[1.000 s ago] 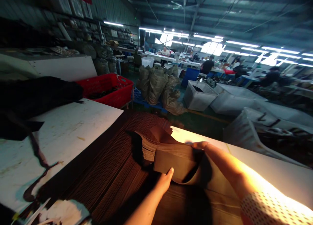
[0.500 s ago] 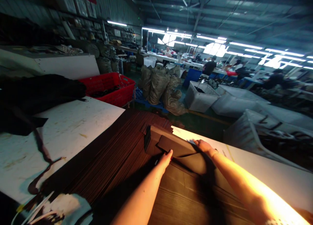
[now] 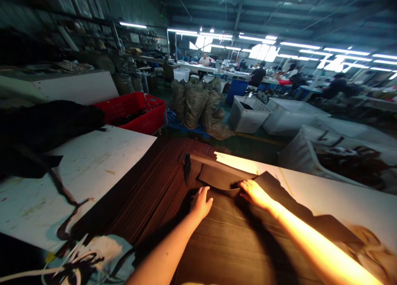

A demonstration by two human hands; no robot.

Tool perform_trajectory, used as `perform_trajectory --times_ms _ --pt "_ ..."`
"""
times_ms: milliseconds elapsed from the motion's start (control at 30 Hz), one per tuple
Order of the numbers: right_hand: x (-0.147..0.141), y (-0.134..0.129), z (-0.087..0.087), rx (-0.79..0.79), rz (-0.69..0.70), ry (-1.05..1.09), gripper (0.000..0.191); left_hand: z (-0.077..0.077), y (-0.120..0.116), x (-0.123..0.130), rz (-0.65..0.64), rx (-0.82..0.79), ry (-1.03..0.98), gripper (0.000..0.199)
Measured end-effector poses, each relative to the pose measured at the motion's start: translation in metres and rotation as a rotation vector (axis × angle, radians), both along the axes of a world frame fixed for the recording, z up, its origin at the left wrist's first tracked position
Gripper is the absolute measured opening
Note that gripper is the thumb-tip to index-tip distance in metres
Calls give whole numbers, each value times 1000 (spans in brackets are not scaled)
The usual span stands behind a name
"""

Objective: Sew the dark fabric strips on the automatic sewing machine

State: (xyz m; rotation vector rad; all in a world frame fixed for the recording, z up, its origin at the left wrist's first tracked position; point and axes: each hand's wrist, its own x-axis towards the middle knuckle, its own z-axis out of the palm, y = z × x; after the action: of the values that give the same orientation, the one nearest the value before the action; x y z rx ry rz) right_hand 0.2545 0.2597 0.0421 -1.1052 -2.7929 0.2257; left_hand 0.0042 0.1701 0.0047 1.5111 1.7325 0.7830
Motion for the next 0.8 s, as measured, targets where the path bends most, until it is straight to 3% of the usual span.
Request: perform_trajectory --times_ms 100,167,267,400,600,800 --pt "-5 -7 1 87 6 -129 14 16 -3 7 -190 242 250 49" --pt "-7 -13 2 131 2 -197 16 22 1 14 -317 338 391 49" --pt "-6 -27 1 178 -35 -202 22 28 15 26 -449 309 544 42" --pt "8 -42 -1 192 -87 -181 23 30 35 28 -474 151 641 30" --pt "82 -35 -3 128 -222 -211 24 31 42 -3 -481 33 694 22" --pt "169 1 16 37 -445 -277 10 38 53 -5 -466 5 659 18"
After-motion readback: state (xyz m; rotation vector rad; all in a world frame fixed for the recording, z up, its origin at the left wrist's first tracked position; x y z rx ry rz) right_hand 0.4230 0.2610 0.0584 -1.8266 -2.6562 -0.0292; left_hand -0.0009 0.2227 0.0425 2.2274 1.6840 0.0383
